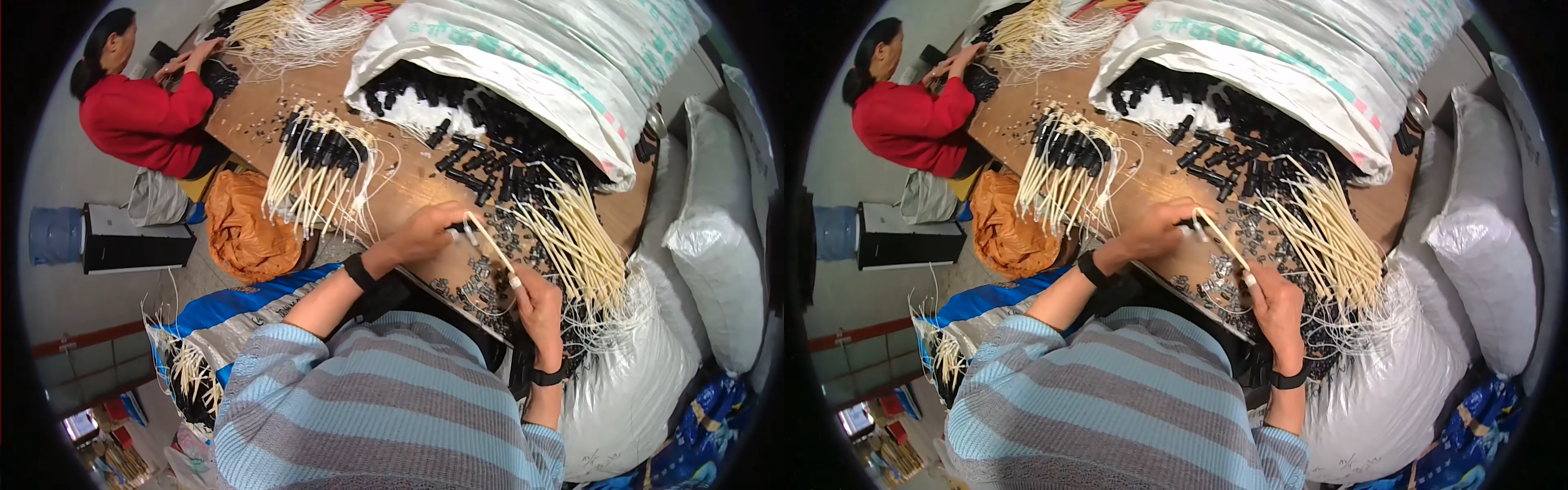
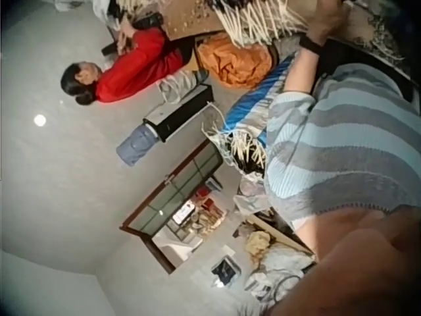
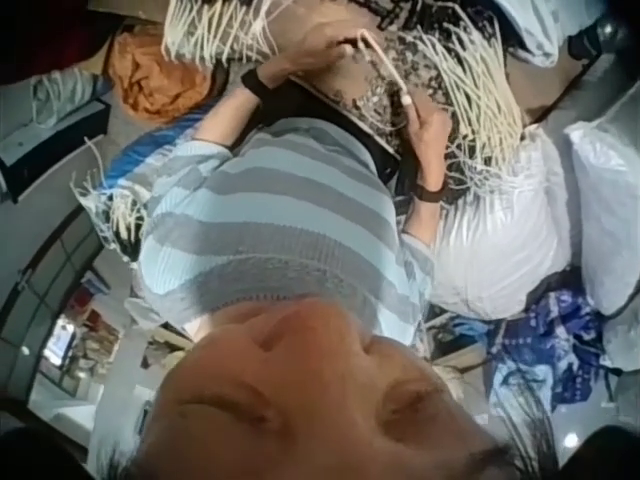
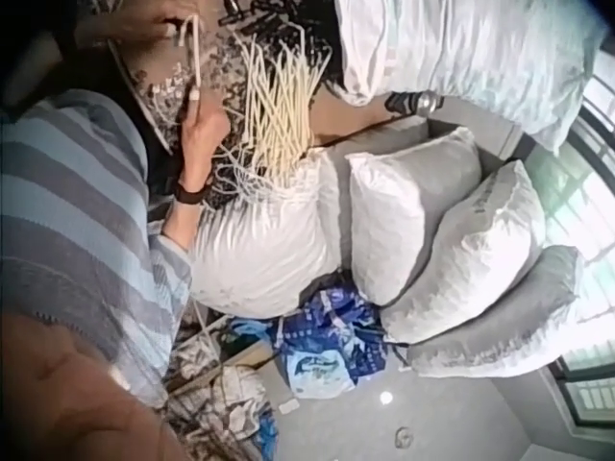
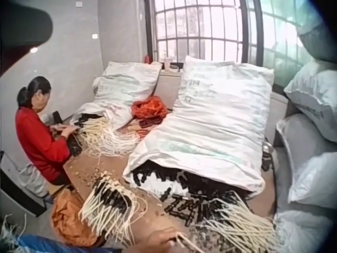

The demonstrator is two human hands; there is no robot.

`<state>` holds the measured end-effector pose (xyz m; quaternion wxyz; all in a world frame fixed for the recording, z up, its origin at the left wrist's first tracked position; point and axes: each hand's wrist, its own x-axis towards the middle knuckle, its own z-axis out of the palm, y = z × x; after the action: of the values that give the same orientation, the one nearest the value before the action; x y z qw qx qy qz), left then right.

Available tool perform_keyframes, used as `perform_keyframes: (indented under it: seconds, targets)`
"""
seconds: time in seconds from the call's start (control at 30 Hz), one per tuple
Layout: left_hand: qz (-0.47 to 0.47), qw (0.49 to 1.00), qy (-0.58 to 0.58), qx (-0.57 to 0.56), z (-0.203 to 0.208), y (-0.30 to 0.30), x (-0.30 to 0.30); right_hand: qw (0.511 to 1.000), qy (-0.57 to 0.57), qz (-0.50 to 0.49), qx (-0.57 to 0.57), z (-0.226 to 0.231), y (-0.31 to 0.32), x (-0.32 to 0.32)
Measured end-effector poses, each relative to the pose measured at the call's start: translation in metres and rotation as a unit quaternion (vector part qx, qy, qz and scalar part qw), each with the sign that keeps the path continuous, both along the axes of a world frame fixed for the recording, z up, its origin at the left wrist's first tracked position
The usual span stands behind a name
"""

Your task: The person assembles components by hand, picking up a black plastic part and a white cord, threading the cord through the part, and sliding it onto a thin wooden stick. Each completed assembly is then placed onto a growing pile on the table.

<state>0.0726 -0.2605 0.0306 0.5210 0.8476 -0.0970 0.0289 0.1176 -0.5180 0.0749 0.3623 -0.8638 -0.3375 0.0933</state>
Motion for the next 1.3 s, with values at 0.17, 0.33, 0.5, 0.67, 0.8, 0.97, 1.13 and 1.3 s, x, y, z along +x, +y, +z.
perform_keyframes:
  seconds: [0.17, 0.33, 0.5, 0.67, 0.8, 0.97, 1.13, 1.3]
  targets:
    - [0.028, 0.999, 0.002, -0.046, 0.005, 0.006, 0.004, 0.996, -0.09, -0.02, 0.017, -0.003, -0.004, -0.001]
    - [0.011, 1.0, -0.004, 0.015, 0.009, -0.006, 0.004, 0.975, -0.202, 0.028, -0.093, -0.01, 0.003, -0.007]
    - [-0.002, 0.972, -0.164, 0.166, -0.015, 0.0, 0.009, 0.968, -0.091, -0.065, -0.223, 0.003, 0.009, -0.007]
    - [-0.087, 0.949, -0.179, 0.245, 0.042, -0.04, 0.008, 0.991, -0.109, -0.073, -0.03, -0.02, 0.02, -0.004]
    - [-0.029, 0.983, -0.12, 0.137, 0.028, -0.034, 0.007, 0.978, 0.1, -0.104, 0.151, -0.014, 0.005, 0.01]
    - [0.151, 0.968, 0.126, 0.158, -0.008, 0.005, 0.001, 0.919, 0.258, -0.091, 0.283, 0.008, -0.007, 0.005]
    - [0.095, 0.983, 0.117, -0.107, -0.005, -0.035, 0.001, 1.0, 0.005, -0.007, -0.029, -0.025, 0.045, -0.02]
    - [0.09, 0.985, 0.148, 0.019, -0.002, -0.026, -0.004, 0.995, -0.071, -0.034, 0.055, -0.037, 0.042, -0.017]
